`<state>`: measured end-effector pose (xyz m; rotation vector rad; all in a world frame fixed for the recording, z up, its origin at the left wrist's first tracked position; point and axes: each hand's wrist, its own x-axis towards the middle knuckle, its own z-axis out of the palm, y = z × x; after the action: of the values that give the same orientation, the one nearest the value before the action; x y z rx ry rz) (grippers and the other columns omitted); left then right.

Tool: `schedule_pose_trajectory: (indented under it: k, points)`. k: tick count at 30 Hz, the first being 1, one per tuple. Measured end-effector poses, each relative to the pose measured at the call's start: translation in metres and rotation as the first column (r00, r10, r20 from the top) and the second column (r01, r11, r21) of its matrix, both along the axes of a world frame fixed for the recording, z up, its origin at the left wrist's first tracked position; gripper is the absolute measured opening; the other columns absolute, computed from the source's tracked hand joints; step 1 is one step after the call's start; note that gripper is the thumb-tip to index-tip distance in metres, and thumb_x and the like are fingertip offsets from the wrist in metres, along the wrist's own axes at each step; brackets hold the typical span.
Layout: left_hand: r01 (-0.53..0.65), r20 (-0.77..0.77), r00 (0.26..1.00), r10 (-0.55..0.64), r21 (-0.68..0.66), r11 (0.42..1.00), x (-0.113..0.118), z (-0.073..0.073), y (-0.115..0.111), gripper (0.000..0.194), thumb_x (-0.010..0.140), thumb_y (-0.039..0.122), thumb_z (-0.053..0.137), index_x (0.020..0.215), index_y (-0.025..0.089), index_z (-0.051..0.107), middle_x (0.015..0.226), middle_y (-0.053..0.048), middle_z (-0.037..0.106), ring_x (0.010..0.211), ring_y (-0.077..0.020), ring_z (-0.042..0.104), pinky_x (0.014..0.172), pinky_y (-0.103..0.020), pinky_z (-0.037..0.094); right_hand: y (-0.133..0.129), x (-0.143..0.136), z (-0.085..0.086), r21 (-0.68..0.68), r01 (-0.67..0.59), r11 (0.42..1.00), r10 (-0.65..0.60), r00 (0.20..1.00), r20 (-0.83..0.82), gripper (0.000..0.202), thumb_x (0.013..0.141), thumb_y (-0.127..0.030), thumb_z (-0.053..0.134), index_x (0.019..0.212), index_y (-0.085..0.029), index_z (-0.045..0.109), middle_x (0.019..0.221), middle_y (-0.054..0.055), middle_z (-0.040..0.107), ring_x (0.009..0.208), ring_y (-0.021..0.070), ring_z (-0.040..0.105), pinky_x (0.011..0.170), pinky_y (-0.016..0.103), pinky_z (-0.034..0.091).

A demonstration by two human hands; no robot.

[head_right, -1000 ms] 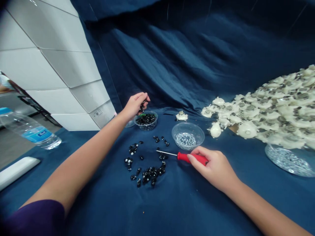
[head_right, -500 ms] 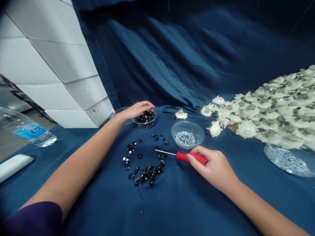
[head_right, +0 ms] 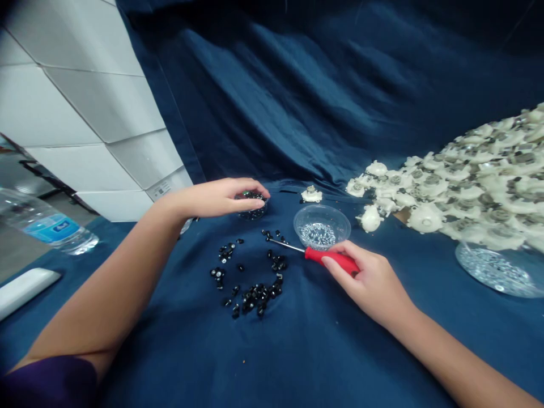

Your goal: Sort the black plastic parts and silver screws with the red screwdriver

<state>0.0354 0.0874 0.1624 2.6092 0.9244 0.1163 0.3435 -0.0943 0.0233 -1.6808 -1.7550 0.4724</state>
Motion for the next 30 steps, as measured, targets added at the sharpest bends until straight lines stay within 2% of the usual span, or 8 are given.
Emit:
schedule_pose_trajectory:
  k: [2,5,10,14,19,25,27,30]
  points:
    - [0.122,0.086,0.989,-0.123,0.015,0.992,0.0,-0.008,-0.018,0.038,0.108,0.05,0.056,0.133,0.026,0.071,0.135,-0.004,0.073,0.118,-0.0224,0.069,0.099,-0.031,0.051,-0.001,-0.002,0.0,-0.009,-0.041,0.999,0.041,0.999,-0.021,0.029,0.104,-0.058,0.062,0.112,-0.033,0.075,0.087,-0.004,0.076,0.067,0.0175,0.064,0.063,0.031,0.046]
    - [0.257,0.113,0.961,-0.251,-0.043,0.965,-0.008,-0.038,-0.034,0.032,0.112,0.045,0.052,0.127,0.025,0.072,0.127,-0.004,0.075,0.115,-0.0202,0.07,0.101,-0.031,0.053,-0.002,-0.003,0.0,-0.01,-0.029,1.0,0.029,0.998,-0.054,0.029,0.105,-0.058,0.059,0.111,-0.034,0.074,0.084,-0.004,0.075,0.067,0.0174,0.064,0.063,0.03,0.045]
    - [0.108,0.208,0.972,-0.11,0.023,0.994,-0.04,-0.101,-0.035,0.043,0.113,0.046,0.05,0.151,0.027,0.055,0.156,-0.009,0.059,0.145,-0.0264,0.055,0.124,-0.044,0.042,-0.001,-0.001,-0.004,0.051,0.046,0.998,-0.046,0.999,0.014,0.028,0.107,-0.055,0.057,0.113,-0.033,0.072,0.082,-0.004,0.075,0.067,0.0193,0.067,0.062,0.032,0.047]
    - [-0.036,0.177,0.983,0.044,-0.046,0.998,-0.056,-0.131,-0.036,0.057,0.113,0.054,0.043,0.164,0.027,0.04,0.168,-0.011,0.047,0.154,-0.0307,0.047,0.128,-0.051,0.038,-0.002,-0.003,-0.011,0.077,0.049,0.996,-0.062,0.985,0.163,0.032,0.108,-0.058,0.053,0.119,-0.031,0.067,0.095,0.0,0.079,0.074,0.0237,0.073,0.067,0.035,0.051]
    - [-0.087,0.165,0.982,0.097,-0.067,0.994,-0.043,-0.132,-0.051,0.069,0.112,0.062,0.038,0.17,0.025,0.031,0.174,-0.011,0.04,0.161,-0.0347,0.037,0.134,-0.057,0.027,-0.004,-0.009,-0.02,0.103,0.062,0.993,-0.09,0.952,0.293,0.039,0.109,-0.06,0.048,0.124,-0.029,0.064,0.102,0.004,0.08,0.081,0.0302,0.078,0.068,0.04,0.053]
    - [0.189,0.445,0.893,-0.065,-0.241,0.952,-0.034,-0.124,-0.058,0.067,0.111,0.063,0.041,0.17,0.031,0.033,0.177,-0.007,0.035,0.162,-0.0313,0.036,0.134,-0.051,0.031,-0.001,-0.007,-0.017,-0.067,-0.099,0.993,0.115,0.944,0.31,0.034,0.105,-0.051,0.057,0.129,-0.027,0.064,0.119,0.006,0.078,0.091,0.0299,0.078,0.075,0.043,0.057]
    - [0.14,0.483,0.875,-0.024,-0.207,0.968,-0.037,-0.128,-0.053,0.065,0.111,0.063,0.04,0.167,0.029,0.039,0.175,-0.009,0.039,0.162,-0.0321,0.036,0.135,-0.052,0.028,0.0,-0.006,-0.012,-0.112,-0.167,0.98,0.192,0.945,0.266,0.031,0.104,-0.047,0.06,0.128,-0.029,0.065,0.118,0.004,0.078,0.091,0.0276,0.077,0.076,0.041,0.057]
    - [-0.082,0.379,0.914,0.145,-0.177,0.981,-0.041,-0.135,-0.046,0.063,0.113,0.059,0.036,0.166,0.026,0.04,0.175,-0.01,0.039,0.163,-0.0322,0.034,0.136,-0.054,0.023,0.001,-0.005,-0.009,-0.135,-0.205,0.969,0.225,0.962,0.153,0.028,0.104,-0.049,0.06,0.126,-0.033,0.067,0.119,0.002,0.078,0.093,0.025,0.075,0.078,0.039,0.057]
